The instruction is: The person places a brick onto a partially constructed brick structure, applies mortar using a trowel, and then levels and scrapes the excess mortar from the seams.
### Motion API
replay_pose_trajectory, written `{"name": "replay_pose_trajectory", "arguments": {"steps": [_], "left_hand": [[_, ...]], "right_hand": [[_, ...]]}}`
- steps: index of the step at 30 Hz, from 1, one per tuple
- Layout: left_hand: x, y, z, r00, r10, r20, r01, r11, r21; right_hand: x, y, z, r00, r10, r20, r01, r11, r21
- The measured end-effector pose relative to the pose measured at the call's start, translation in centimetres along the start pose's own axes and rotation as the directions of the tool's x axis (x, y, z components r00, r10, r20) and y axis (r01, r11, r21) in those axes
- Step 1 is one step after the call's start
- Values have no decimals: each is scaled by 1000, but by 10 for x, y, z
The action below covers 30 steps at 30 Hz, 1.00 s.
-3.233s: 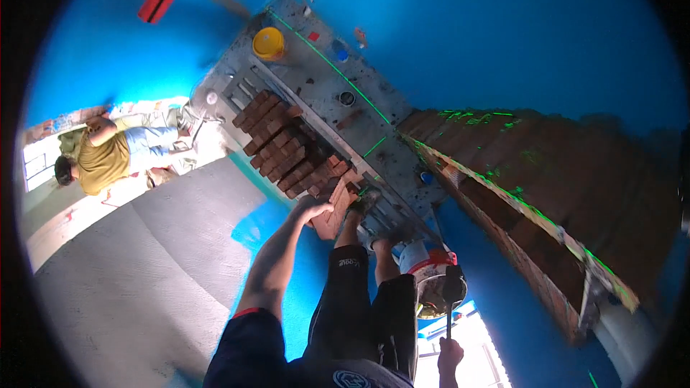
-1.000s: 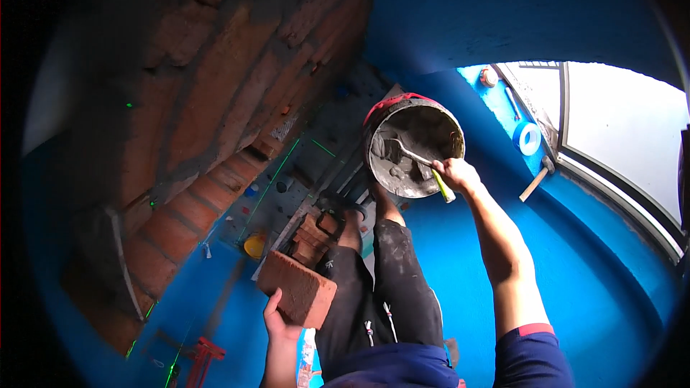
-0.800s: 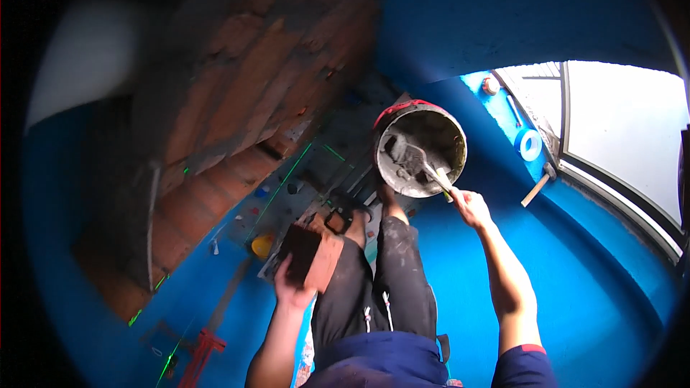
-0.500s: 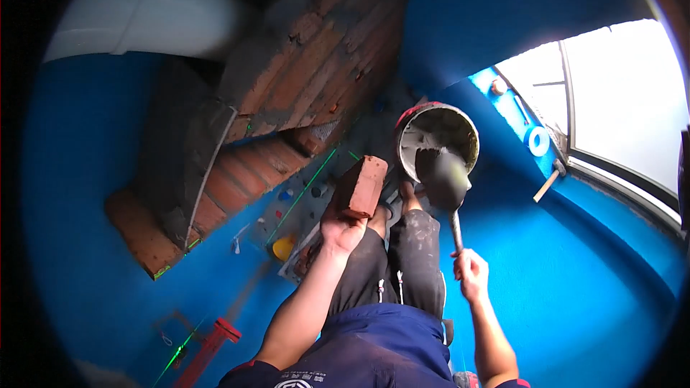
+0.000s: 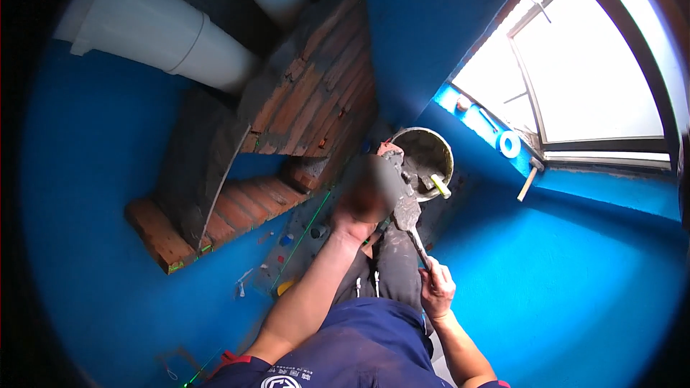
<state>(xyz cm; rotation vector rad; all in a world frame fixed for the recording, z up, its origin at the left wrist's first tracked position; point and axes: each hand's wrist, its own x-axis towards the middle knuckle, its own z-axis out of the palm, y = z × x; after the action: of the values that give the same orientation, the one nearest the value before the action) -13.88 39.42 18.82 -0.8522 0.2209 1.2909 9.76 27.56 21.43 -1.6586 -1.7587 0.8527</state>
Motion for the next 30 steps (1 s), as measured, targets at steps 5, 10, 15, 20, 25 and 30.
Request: {"name": "replay_pose_trajectory", "arguments": {"steps": [5,10,15,20,25,30], "left_hand": [[-1,1,12,997,-75,10,76,995,-69],[-18,-7,23,986,-118,116,130,985,-109],[-17,-11,-4,869,-281,408,468,734,-492],[-34,-21,31,971,-184,155,206,967,-147],[-45,-3,37,988,-152,13,150,955,-254],[-51,4,33,989,-129,-66,115,976,-184]], "right_hand": [[-2,7,-30,998,68,-11,-68,998,12],[17,-13,-18,997,30,-65,-22,991,131],[19,-25,22,999,10,-45,2,969,247],[-7,10,19,999,-22,-42,28,988,155],[-14,9,-18,999,47,15,-48,997,57],[9,-9,-13,998,-29,-53,33,996,82]]}}
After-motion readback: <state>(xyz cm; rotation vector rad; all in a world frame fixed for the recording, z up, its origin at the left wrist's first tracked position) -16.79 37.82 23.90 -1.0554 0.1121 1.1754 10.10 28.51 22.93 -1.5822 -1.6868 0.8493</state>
